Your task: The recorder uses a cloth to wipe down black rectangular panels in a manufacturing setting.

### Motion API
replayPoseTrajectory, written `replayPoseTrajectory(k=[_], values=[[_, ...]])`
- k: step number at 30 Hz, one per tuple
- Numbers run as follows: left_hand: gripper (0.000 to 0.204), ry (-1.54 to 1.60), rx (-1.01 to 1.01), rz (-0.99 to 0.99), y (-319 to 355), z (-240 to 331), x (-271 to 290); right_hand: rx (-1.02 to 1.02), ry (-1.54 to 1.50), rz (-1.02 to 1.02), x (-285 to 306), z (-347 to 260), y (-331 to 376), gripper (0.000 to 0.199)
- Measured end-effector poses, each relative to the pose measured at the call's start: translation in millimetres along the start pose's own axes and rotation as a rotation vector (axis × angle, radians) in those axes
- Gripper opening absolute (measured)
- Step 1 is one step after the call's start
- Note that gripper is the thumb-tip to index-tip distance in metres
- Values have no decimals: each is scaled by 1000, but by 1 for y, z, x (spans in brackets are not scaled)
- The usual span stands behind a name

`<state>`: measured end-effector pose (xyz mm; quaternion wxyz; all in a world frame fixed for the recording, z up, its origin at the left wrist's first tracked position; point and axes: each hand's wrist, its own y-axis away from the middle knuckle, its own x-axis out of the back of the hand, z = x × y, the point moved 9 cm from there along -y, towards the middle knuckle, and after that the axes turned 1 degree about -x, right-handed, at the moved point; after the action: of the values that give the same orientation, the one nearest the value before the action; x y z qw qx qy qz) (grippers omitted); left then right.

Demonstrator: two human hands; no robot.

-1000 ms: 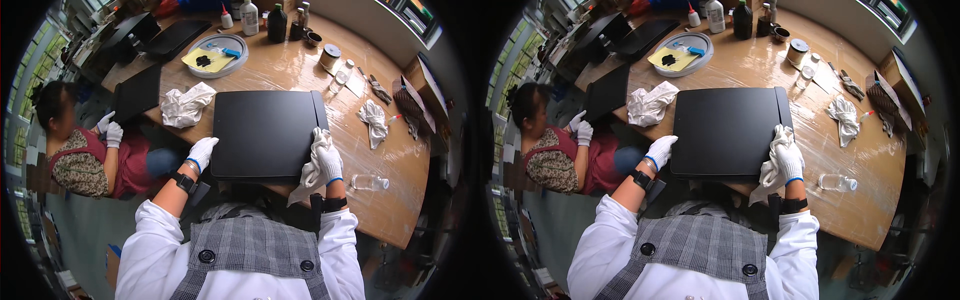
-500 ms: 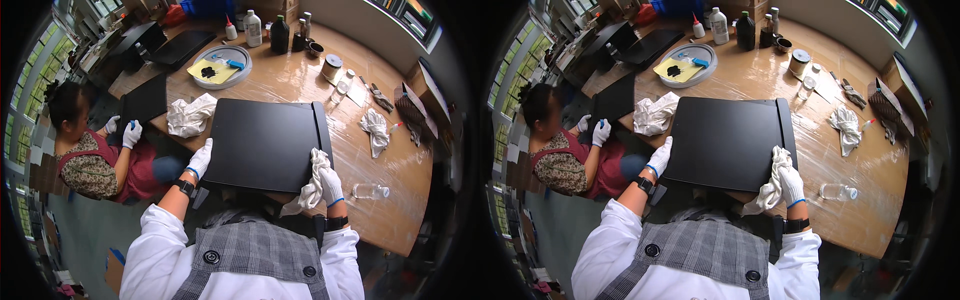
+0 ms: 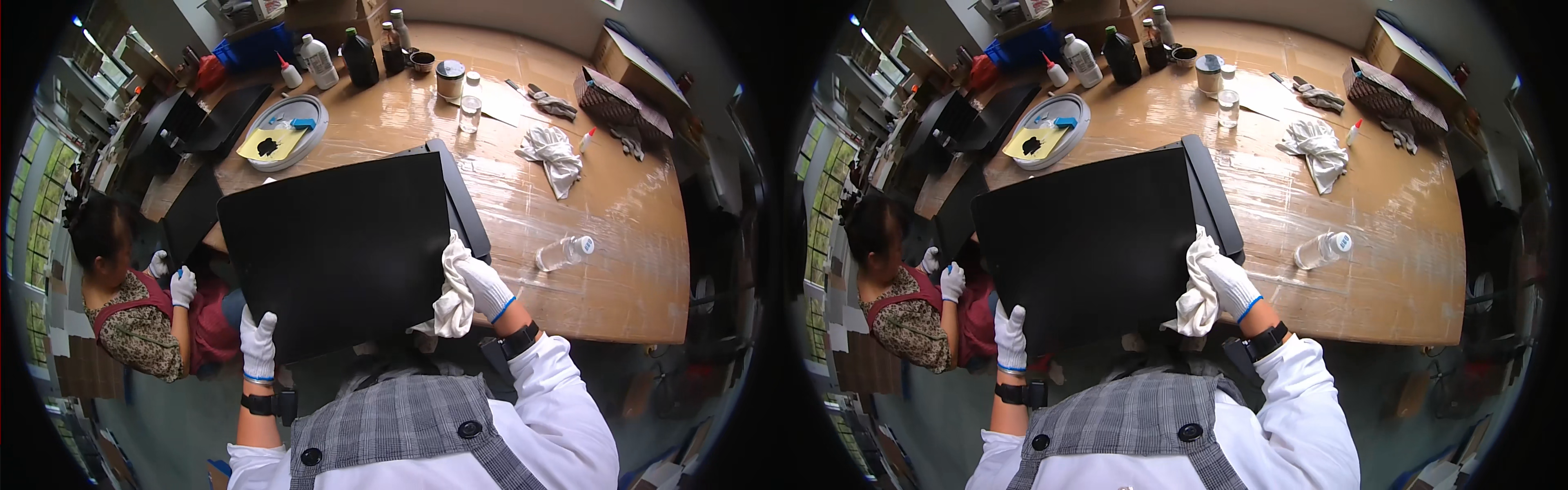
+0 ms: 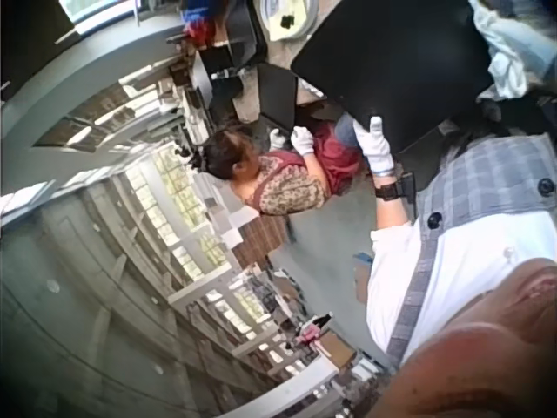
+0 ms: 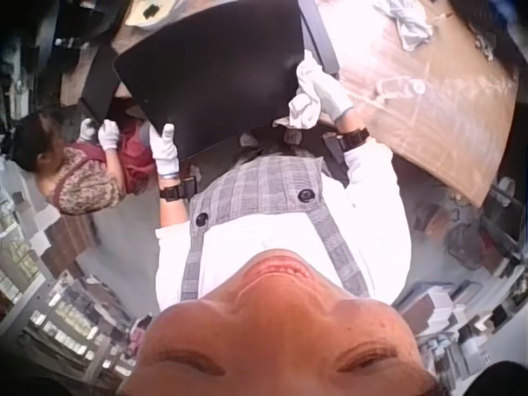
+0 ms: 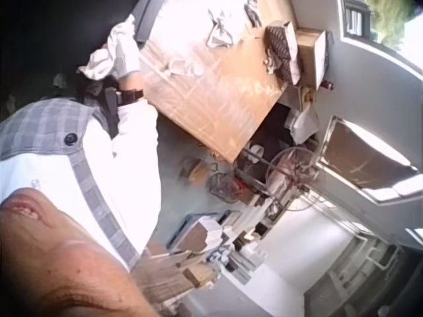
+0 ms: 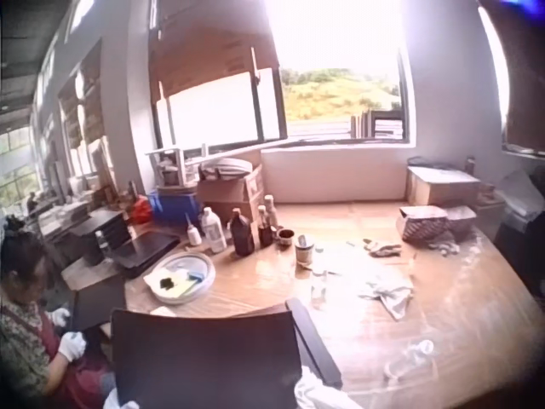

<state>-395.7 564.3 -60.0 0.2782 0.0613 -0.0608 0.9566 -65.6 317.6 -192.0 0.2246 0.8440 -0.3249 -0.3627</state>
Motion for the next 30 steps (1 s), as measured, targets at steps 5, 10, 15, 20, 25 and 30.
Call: replayPoseTrajectory(k=[5,10,15,20,25,30], values=[[82,70,-15,-17,55,13,-12,265,384,-19,47,9,64,25],[105,-68,-126,-61,107,16,-19,182,266,72,52,31,161,19],[91,-248,-226,-178,167,14,-54,106,334,291,117,82,232,28],[100,-108,-127,-264,232,11,-119,95,369,481,189,117,314,32],[68,109,-127,-499,262,13,-179,181,-16,482,238,125,360,17],[66,156,-127,-576,271,42,-282,271,-83,659,316,102,405,20]])
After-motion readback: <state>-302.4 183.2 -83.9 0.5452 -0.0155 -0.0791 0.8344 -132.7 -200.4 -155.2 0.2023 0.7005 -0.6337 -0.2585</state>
